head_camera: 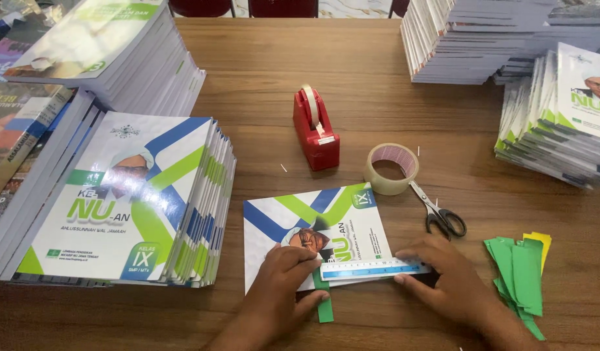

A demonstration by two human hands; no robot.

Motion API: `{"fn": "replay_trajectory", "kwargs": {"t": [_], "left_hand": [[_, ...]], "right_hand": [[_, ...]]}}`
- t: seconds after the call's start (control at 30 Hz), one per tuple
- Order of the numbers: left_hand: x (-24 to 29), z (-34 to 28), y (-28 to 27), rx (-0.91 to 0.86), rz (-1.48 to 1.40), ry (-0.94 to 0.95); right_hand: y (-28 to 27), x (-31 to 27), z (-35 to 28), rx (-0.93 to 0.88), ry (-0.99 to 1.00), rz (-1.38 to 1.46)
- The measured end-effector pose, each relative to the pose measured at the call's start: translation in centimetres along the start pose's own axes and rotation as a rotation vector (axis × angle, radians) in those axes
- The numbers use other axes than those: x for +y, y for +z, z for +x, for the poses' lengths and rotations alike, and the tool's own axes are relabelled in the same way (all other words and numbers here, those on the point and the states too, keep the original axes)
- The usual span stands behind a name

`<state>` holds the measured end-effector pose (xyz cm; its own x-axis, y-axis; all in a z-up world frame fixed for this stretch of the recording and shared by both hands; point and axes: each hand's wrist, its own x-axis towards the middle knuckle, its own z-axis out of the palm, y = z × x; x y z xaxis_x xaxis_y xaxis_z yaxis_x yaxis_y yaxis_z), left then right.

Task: Applying and securing green paper labels to book covers using a ruler for alignment and tape for adhesion.

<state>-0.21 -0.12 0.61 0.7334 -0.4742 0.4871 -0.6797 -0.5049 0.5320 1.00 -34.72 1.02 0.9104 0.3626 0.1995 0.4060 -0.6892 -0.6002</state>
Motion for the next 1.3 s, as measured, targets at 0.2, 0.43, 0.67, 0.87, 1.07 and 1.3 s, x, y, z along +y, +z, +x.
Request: {"fn": "replay_trajectory", "kwargs": {"t": [0.2, 0.43, 0.67, 0.87, 1.07, 1.3], "left_hand": [[-0.2, -0.5, 0.5, -0.019, -0.004, -0.085], [-0.1, 0.1, 0.1, 0.036, 0.002, 0.030], [0.3, -0.1, 0.1, 0.028, -0.006, -0.027], [0.2, 0.6, -0.3, 0.039, 0.001, 0.028], [-1.2, 0.4, -0.1, -0.009, -0.024, 0.078], [-5.7, -2.9, 4.6, -0.060, 0.043, -0.010]], "right_hand": [[0.1, 1.3, -0.4, 0.071, 0.102, -0.047], [1.2, -0.3, 0.3, 0.104, 0.307, -0.077], [1.1, -1.3, 0.4, 0.185, 0.234, -0.047], [1.1, -3.1, 2.7, 0.245, 0.109, 0.130], [-0.9, -7.3, 13.6, 0.193, 0.380, 0.184], [3.1, -3.5, 25.8, 0.278, 0.140, -0.003]]}}
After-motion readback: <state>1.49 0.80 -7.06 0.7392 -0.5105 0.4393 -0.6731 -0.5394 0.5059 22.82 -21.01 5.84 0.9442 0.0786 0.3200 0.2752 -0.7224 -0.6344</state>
